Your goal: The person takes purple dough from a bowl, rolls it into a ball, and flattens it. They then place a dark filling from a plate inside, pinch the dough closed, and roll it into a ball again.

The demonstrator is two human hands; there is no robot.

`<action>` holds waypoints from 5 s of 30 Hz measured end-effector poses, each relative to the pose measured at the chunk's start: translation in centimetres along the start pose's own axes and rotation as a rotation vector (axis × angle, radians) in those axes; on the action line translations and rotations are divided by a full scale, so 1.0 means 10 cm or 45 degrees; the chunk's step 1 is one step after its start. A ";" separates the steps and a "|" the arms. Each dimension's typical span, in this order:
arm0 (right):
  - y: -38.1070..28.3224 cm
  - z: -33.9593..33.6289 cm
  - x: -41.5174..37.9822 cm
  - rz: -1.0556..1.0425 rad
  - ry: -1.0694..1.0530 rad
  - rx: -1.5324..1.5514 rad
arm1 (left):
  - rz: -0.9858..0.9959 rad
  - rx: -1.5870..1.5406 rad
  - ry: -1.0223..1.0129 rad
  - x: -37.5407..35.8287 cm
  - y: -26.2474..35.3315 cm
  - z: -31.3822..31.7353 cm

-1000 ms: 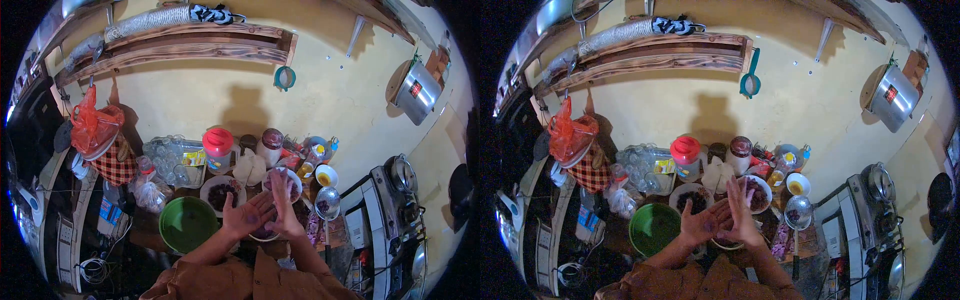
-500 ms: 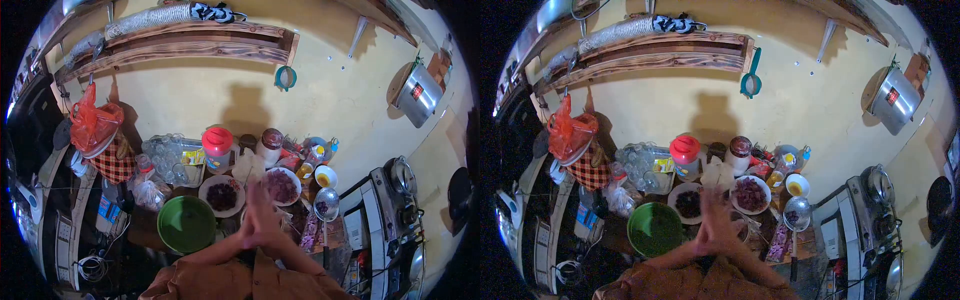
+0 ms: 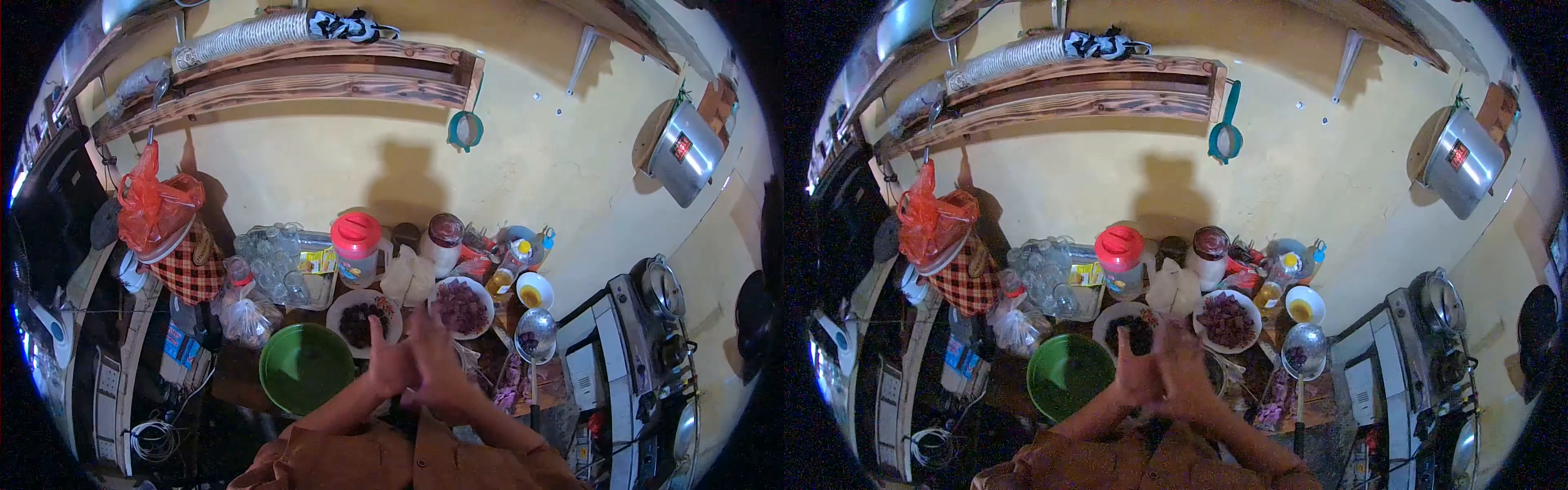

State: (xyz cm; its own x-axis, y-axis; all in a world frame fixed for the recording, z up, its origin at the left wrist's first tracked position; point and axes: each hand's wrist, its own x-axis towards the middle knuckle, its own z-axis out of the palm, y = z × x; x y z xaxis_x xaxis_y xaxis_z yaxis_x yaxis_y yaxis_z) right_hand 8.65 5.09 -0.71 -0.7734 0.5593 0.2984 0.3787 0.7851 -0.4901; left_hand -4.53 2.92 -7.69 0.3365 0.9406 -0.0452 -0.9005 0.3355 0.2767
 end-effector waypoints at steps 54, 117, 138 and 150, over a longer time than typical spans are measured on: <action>0.14 -0.17 0.05 -0.016 0.278 -0.141 | -0.390 0.018 0.298 -0.06 -0.16 0.38; 1.92 1.03 -0.47 0.601 -0.076 -0.085 | 0.075 1.620 0.580 -0.83 0.04 -0.94; 1.38 0.29 -0.54 0.851 0.245 2.050 | 0.124 1.560 0.550 -0.39 0.11 -0.57; 0.77 0.48 -0.27 0.622 0.786 0.062 | 0.128 0.365 0.416 0.66 -0.33 0.01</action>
State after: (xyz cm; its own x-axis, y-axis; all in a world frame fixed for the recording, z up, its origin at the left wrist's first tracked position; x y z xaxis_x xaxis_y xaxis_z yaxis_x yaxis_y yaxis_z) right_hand 11.19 8.32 -9.24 -0.0978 0.8957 0.4337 0.5694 0.4078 -0.7138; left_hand 0.69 7.97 -8.76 0.1051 0.9504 -0.2926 -0.7958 0.2569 0.5484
